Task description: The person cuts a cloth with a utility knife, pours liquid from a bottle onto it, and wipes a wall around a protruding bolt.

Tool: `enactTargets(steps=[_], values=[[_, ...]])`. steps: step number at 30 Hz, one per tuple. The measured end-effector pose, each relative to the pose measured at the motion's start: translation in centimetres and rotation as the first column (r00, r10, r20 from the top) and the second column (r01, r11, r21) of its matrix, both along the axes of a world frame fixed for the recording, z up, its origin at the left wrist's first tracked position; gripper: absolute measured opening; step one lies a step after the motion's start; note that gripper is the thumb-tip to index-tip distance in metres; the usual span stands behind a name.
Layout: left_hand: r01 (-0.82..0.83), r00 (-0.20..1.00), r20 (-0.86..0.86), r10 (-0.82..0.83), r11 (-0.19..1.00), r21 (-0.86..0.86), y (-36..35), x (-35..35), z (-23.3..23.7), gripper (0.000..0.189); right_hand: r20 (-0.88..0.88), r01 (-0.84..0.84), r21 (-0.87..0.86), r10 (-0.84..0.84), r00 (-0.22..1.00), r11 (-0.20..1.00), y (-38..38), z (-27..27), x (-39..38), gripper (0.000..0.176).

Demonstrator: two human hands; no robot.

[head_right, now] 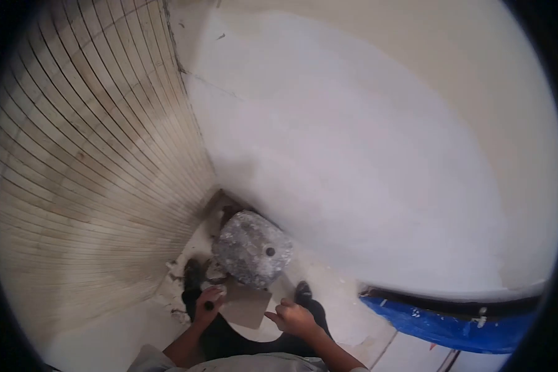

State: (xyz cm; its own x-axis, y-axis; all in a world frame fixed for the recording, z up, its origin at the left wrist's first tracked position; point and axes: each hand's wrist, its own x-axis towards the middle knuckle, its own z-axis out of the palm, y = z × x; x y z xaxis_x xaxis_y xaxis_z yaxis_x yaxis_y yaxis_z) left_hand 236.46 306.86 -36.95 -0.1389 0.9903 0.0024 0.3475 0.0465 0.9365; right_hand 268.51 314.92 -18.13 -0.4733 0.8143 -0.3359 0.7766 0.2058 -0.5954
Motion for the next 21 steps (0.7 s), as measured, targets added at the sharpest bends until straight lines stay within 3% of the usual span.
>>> enactTargets(steps=[1,2,5,6,7,8,10,12,15,18,21], values=[[0.010,1.000,0.009,-0.010,0.999,-0.031,0.4,0.8,1.9,0.033,-0.002,0.019,0.022,-0.019,1.000,1.000,-0.8,-0.1,-0.2,0.050],[0.020,1.000,0.020,-0.019,0.998,-0.065,0.9,1.8,3.8,0.034,-0.005,-0.013,-0.067,0.013,1.000,0.998,-0.8,-0.3,0.2,0.041],[0.040,0.998,-0.038,-0.044,0.994,-0.103,1.5,4.4,7.9,0.041,-0.061,0.040,-0.022,-0.041,0.997,0.999,-0.7,-2.4,1.0,0.033],[0.053,0.994,-0.088,-0.065,0.990,-0.132,2.3,5.1,9.3,0.042,-0.077,0.097,-0.017,-0.098,0.992,0.995,0.4,-1.6,0.8,0.040],[0.066,0.997,-0.029,-0.070,0.991,-0.112,3.3,5.9,10.0,0.044,0.045,0.115,-0.169,-0.109,0.993,0.979,1.8,-0.2,0.5,0.053],[0.078,0.996,0.040,-0.074,0.990,-0.118,2.7,6.8,11.1,0.046,0.105,0.177,-0.153,-0.162,0.981,0.972,1.7,-0.1,0.4,0.065],[0.138,0.990,-0.021,-0.142,0.982,-0.132,4.9,8.9,15.0,0.049,-0.034,0.101,-0.136,-0.106,0.994,0.986,2.0,-0.1,0.8,0.082],[0.187,0.982,0.022,-0.187,0.961,-0.205,6.8,11.2,18.8,0.053,-0.126,0.128,-0.121,-0.143,0.982,0.984,1.9,0.1,0.6,0.084],[0.316,0.949,0.068,-0.309,0.938,-0.142,8.7,13.0,19.9,0.055,-0.240,0.189,-0.074,-0.201,0.950,0.979,0.7,-0.8,0.0,0.085],[0.448,0.894,-0.016,-0.448,0.894,-0.025,9.8,13.9,19.2,0.068,-0.261,0.306,-0.030,-0.303,0.917,0.952,-0.4,-3.0,-0.7,0.080],[0.526,0.839,-0.055,-0.541,0.832,-0.176,11.3,14.8,20.7,0.081,-0.231,0.373,0.008,-0.361,0.904,0.928,-0.4,-5.0,-0.2,0.076]])
